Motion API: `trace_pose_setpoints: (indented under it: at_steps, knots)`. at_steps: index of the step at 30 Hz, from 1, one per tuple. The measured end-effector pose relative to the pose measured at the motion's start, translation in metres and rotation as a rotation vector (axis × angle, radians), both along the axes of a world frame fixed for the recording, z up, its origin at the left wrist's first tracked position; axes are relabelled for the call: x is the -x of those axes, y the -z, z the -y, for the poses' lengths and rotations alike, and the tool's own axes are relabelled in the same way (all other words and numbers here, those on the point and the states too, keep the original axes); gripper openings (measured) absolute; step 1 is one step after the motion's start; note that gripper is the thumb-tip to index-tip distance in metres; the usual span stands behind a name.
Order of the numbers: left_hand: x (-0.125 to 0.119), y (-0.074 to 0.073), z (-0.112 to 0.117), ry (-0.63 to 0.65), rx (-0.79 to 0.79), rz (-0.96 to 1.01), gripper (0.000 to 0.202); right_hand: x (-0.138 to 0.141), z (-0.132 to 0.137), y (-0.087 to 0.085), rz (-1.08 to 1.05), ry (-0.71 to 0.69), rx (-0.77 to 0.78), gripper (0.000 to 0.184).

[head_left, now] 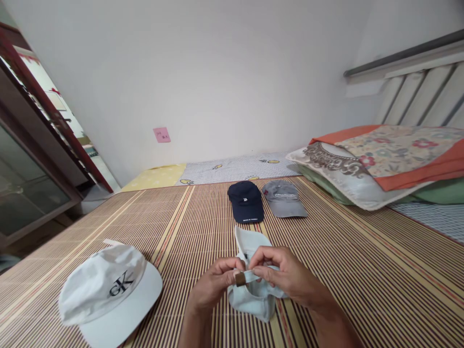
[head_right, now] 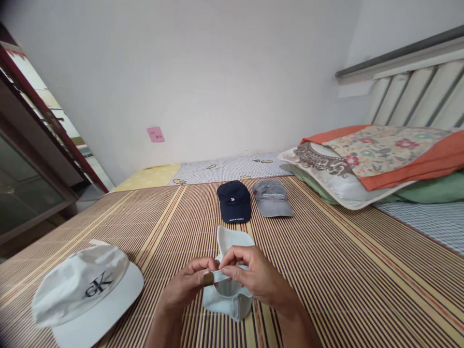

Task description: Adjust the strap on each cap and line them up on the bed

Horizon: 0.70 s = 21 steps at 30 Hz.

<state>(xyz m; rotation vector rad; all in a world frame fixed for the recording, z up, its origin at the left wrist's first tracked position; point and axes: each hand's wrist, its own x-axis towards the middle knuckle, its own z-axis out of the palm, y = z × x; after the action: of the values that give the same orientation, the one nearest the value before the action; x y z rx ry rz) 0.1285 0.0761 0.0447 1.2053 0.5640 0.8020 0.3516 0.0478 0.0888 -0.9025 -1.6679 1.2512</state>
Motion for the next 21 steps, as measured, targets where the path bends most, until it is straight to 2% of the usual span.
trace_pose_setpoints:
  at_steps: [5, 15, 21]
  knots:
    - [-0.0022, -0.0006, 0.0008, 0.003, 0.012, -0.001, 0.043, 0.0013, -0.0013, 0.0012, -0.008, -0.009, 0.011, 0.014]
    - [-0.0025, -0.0005, -0.0002, -0.01, 0.01, 0.004, 0.047, 0.0042, 0.001, -0.004, 0.024, 0.04, -0.016, 0.008]
    - [-0.0028, 0.0025, -0.0007, 0.004, 0.01, 0.003, 0.045, 0.0061, 0.0039, -0.0072, 0.034, 0.037, 0.038, 0.012]
